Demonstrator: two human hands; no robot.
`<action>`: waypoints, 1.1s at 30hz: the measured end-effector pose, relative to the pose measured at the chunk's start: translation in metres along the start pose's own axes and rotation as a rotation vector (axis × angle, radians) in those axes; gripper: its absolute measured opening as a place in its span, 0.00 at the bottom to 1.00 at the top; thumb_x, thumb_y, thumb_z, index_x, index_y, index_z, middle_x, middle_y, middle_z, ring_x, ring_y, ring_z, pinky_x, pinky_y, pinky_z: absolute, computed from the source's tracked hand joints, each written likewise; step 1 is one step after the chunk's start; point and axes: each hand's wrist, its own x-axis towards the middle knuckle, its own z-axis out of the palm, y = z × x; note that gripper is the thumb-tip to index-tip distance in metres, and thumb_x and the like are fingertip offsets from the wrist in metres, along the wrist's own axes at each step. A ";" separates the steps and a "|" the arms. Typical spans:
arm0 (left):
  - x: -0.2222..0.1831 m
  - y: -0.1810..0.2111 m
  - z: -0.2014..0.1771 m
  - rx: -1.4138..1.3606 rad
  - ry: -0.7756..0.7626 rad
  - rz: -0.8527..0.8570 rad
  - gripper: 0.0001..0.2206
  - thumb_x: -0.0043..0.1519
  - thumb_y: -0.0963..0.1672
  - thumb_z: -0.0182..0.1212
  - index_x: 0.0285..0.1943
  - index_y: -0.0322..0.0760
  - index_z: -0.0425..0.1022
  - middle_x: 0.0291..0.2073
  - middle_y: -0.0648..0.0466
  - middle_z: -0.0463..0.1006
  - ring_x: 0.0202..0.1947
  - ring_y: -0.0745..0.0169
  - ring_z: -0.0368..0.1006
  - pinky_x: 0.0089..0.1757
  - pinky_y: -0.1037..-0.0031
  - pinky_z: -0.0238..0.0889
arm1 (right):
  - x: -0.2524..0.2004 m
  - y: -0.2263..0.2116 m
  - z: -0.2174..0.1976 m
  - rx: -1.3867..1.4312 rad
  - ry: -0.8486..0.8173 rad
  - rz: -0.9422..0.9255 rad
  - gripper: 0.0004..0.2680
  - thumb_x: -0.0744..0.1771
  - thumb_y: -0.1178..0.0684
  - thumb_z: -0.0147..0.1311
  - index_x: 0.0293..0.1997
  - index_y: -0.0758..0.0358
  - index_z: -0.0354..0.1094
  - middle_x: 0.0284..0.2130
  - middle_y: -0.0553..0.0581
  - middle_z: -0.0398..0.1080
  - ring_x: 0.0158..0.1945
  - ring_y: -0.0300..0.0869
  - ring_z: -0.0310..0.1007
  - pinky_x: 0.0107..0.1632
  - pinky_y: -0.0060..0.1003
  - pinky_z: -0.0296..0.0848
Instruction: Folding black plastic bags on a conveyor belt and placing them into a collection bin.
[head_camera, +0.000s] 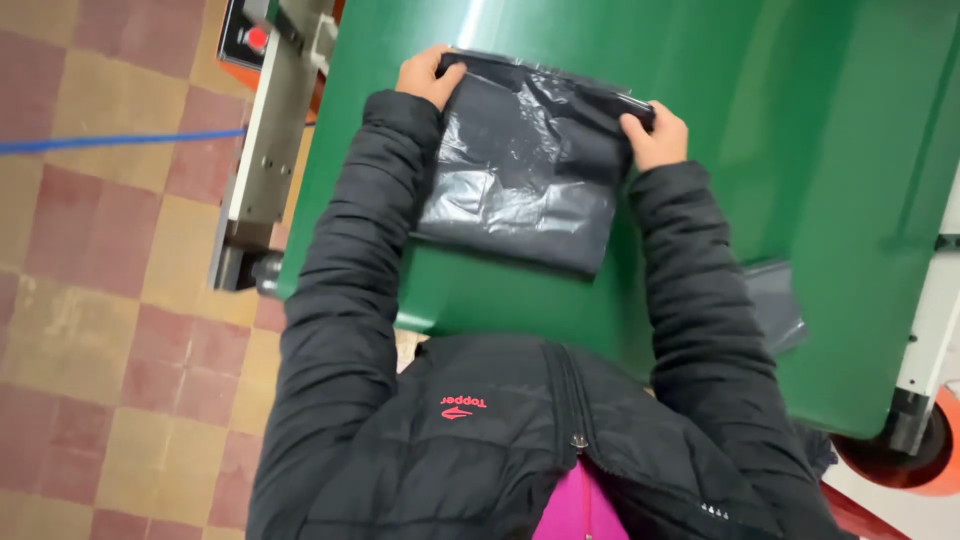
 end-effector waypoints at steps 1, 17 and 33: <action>0.006 -0.010 0.006 0.000 -0.007 0.002 0.09 0.65 0.45 0.65 0.45 0.32 0.78 0.31 0.47 0.82 0.32 0.57 0.78 0.38 0.67 0.71 | 0.013 0.020 0.006 0.001 0.006 0.004 0.08 0.68 0.53 0.62 0.39 0.68 0.67 0.28 0.48 0.66 0.34 0.34 0.63 0.39 0.32 0.66; -0.036 0.103 0.035 0.594 -0.075 0.242 0.17 0.59 0.47 0.67 0.54 0.39 0.72 0.50 0.49 0.76 0.49 0.44 0.73 0.45 0.60 0.67 | 0.086 0.024 0.048 -0.666 -0.374 -0.183 0.11 0.62 0.52 0.64 0.43 0.62 0.68 0.38 0.60 0.72 0.45 0.58 0.70 0.48 0.49 0.65; -0.168 -0.033 -0.014 -1.157 -0.027 -0.633 0.45 0.65 0.66 0.44 0.75 0.27 0.62 0.67 0.40 0.69 0.65 0.46 0.65 0.63 0.59 0.60 | -0.165 -0.102 0.058 -0.651 0.039 -0.591 0.07 0.60 0.62 0.62 0.36 0.58 0.69 0.35 0.50 0.69 0.42 0.48 0.66 0.44 0.44 0.62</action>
